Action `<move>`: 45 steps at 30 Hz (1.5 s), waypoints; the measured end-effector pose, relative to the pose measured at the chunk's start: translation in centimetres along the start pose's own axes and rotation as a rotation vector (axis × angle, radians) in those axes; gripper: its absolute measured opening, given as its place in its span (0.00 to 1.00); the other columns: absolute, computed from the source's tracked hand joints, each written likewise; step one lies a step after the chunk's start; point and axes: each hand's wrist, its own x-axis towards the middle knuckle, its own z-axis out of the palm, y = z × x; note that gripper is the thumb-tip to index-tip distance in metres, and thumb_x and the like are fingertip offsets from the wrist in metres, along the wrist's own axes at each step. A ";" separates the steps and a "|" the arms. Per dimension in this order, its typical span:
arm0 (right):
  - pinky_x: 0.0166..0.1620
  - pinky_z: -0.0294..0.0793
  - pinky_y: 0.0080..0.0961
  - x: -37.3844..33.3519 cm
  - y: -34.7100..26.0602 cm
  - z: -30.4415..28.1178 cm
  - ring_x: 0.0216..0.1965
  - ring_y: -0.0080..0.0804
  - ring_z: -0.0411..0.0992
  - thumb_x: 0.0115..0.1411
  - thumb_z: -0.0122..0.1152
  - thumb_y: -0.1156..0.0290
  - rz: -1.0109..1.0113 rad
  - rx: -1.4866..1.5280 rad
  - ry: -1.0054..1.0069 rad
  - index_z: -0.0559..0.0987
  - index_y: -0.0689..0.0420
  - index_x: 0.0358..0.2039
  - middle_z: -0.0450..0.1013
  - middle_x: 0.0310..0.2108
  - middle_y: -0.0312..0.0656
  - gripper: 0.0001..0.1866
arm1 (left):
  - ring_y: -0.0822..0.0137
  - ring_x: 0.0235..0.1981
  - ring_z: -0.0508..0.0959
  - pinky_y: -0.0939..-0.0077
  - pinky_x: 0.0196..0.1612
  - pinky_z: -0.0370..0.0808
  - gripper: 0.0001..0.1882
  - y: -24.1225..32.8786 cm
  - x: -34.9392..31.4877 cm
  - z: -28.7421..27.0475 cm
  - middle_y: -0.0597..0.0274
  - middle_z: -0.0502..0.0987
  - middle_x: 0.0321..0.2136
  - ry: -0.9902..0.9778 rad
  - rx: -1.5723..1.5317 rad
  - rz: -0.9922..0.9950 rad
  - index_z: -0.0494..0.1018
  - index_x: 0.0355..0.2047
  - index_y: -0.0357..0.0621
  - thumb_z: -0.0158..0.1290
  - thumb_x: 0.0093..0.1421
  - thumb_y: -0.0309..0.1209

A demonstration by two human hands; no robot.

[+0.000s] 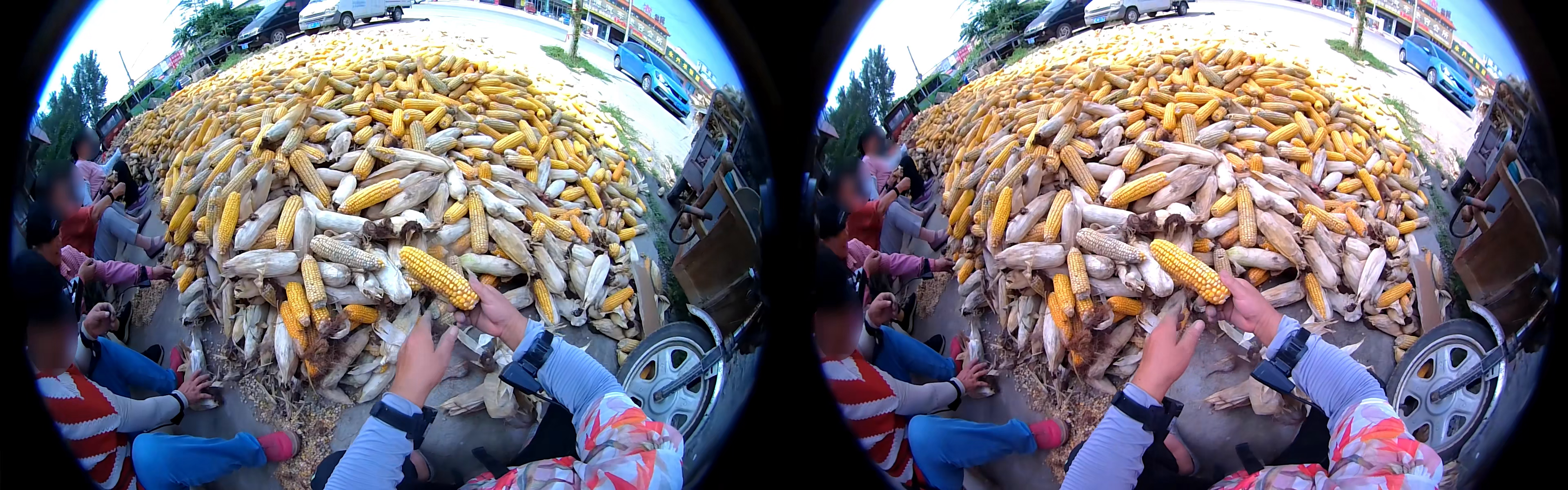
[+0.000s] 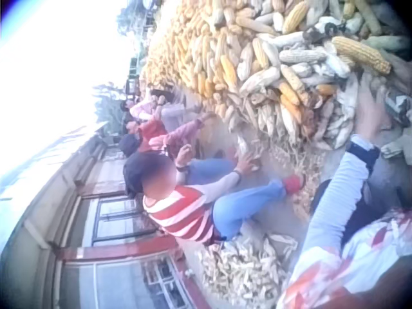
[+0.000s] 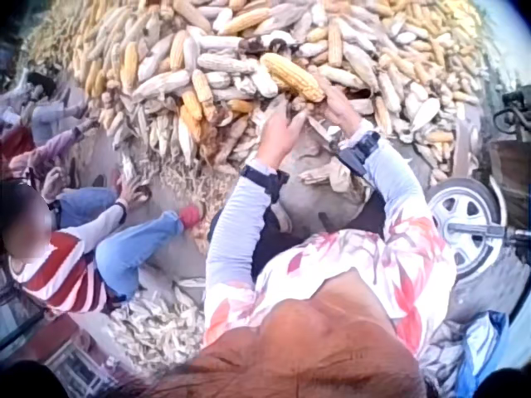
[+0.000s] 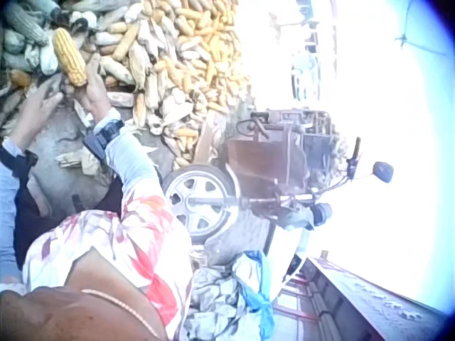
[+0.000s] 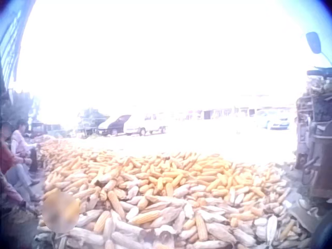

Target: The person sits on the ground next to a large pile of corn and shucks the cobs by hand. They pull back the husks to reveal the kernels and then discard the husks onto the ground.

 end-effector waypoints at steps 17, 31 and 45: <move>0.36 0.75 0.23 -7.5 0.7 3.6 0.36 0.25 0.71 0.59 0.56 0.60 -0.080 -0.220 -0.076 0.63 0.62 0.51 0.69 0.41 0.40 0.25 | 0.56 0.19 0.72 0.66 0.25 0.66 0.16 0.5 0.4 0.8 0.50 0.72 0.18 0.229 -0.293 0.097 0.72 0.28 0.35 0.45 0.62 0.37; 0.24 0.73 0.19 -2.7 0.1 0.7 0.27 0.23 0.72 0.61 0.54 0.60 -0.298 -0.063 0.241 0.66 0.61 0.50 0.72 0.36 0.38 0.22 | 0.79 0.17 0.62 0.84 0.20 0.61 0.12 5.2 -1.6 -2.1 0.70 0.64 0.17 -0.227 -0.902 -0.018 0.67 0.26 0.40 0.43 0.65 0.33; 0.24 0.72 0.19 -9.0 14.3 -6.8 0.27 0.22 0.69 0.53 0.59 0.57 0.857 -1.142 -0.420 0.72 0.53 0.50 0.72 0.30 0.36 0.25 | 0.82 0.15 0.61 0.85 0.18 0.57 0.14 4.4 -0.7 -2.5 0.73 0.65 0.16 -0.026 -0.778 -0.090 0.70 0.25 0.38 0.43 0.64 0.33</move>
